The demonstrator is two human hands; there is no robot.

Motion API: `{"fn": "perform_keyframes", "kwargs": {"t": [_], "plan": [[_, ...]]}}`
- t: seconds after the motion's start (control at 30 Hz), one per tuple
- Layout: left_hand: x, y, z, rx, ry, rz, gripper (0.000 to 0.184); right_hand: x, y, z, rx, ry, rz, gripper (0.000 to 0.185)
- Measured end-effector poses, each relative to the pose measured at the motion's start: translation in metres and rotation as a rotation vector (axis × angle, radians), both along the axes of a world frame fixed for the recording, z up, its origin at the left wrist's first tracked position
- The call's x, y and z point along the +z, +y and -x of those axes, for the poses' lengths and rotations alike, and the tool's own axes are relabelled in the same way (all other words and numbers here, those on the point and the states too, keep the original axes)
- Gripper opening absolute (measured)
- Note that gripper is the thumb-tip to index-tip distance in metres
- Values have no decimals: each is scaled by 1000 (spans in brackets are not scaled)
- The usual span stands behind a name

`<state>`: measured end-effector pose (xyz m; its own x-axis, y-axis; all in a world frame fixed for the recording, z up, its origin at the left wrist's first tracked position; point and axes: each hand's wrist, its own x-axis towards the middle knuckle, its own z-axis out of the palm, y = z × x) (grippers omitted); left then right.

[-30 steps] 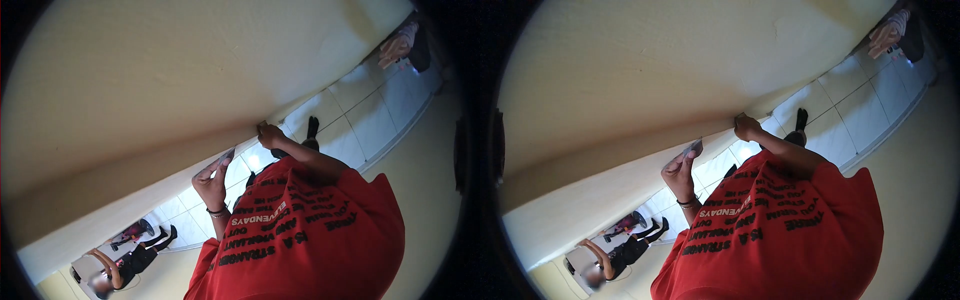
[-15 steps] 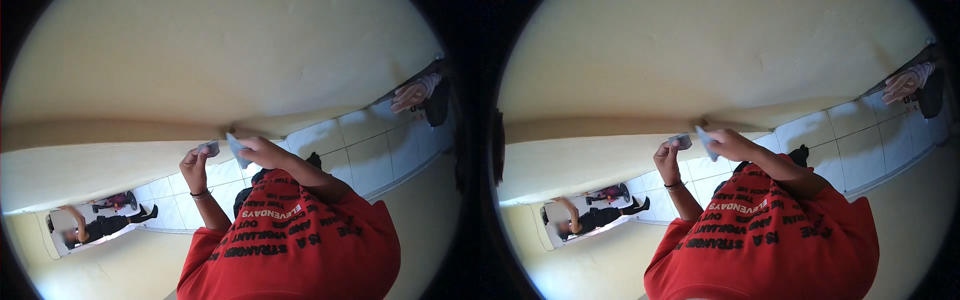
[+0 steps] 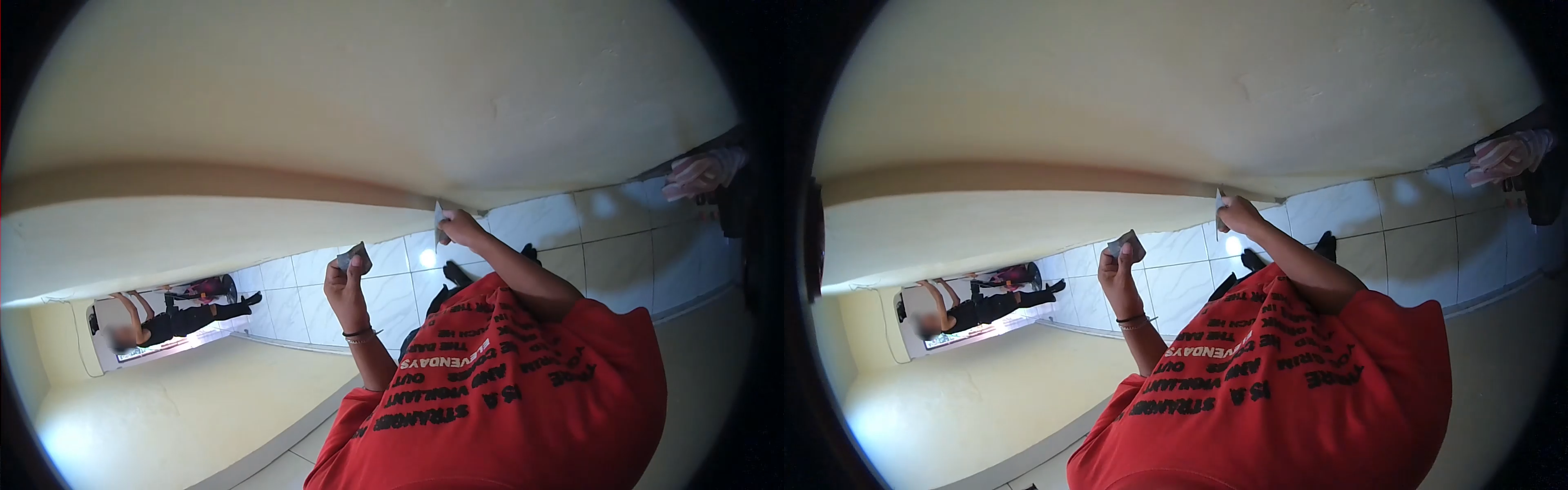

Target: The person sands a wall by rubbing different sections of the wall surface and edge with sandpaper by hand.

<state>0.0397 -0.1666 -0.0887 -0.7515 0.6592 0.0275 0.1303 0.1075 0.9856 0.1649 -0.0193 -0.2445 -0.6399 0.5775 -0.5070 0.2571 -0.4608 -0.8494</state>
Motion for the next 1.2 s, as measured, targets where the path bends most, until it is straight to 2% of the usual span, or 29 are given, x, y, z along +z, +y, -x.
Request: {"fn": "perform_keyframes", "kwargs": {"t": [0.17, 0.27, 0.33, 0.37, 0.47, 0.6, 0.7, 0.8, 0.9, 0.97, 1.0, 1.03, 1.07, 1.1, 1.17, 1.2], "plan": [[-4, -14, 19, -19, -30, -38, 14, 3, 6, 35, -60, 27, -159, 18], [-22, -24, 36, -50, -19, -35, 16, -3, 7, 43, -75, -58, -306, 18], [-28, -32, 49, -81, -89, -58, 16, -11, -1, 53, -237, -199, -534, 18], [-19, -42, 66, -87, -110, -61, 16, -1, -14, 66, -249, -216, -547, 18], [-35, -48, 91, -116, -125, -4, 15, 44, -35, 78, -464, -184, -596, 24], [-36, -39, 113, -286, -145, 14, 15, 106, -52, 101, -688, -101, -914, 46], [-18, -29, 112, -381, -121, -28, 15, 145, -68, 107, -741, 27, -887, 56], [-14, -28, 111, -420, -51, -54, 15, 106, -72, 112, -840, -12, -1005, 60], [-16, -40, 102, -417, -55, -66, 14, 26, -77, 100, -670, -299, -731, 63], [-19, -36, 104, -386, -67, -38, 13, -97, -59, 100, -681, -522, -599, 59], [-23, -43, 104, -374, -81, -37, 13, -122, -64, 81, -638, -530, -447, 56], [-22, -49, 103, -356, -97, -15, 13, -143, -73, 68, -676, -584, -332, 57], [-20, -56, 106, -345, -120, -17, 14, -155, -80, 56, -824, -403, 11, 60], [-25, -62, 109, -324, -149, 17, 13, -158, -83, 43, -814, -400, 8, 60], [-36, -73, 114, -278, -191, 62, 12, -157, -96, 15, -876, -503, 363, 52], [-40, -78, 116, -252, -174, 90, 12, -169, -99, 3, -852, -525, 361, 37]]}}
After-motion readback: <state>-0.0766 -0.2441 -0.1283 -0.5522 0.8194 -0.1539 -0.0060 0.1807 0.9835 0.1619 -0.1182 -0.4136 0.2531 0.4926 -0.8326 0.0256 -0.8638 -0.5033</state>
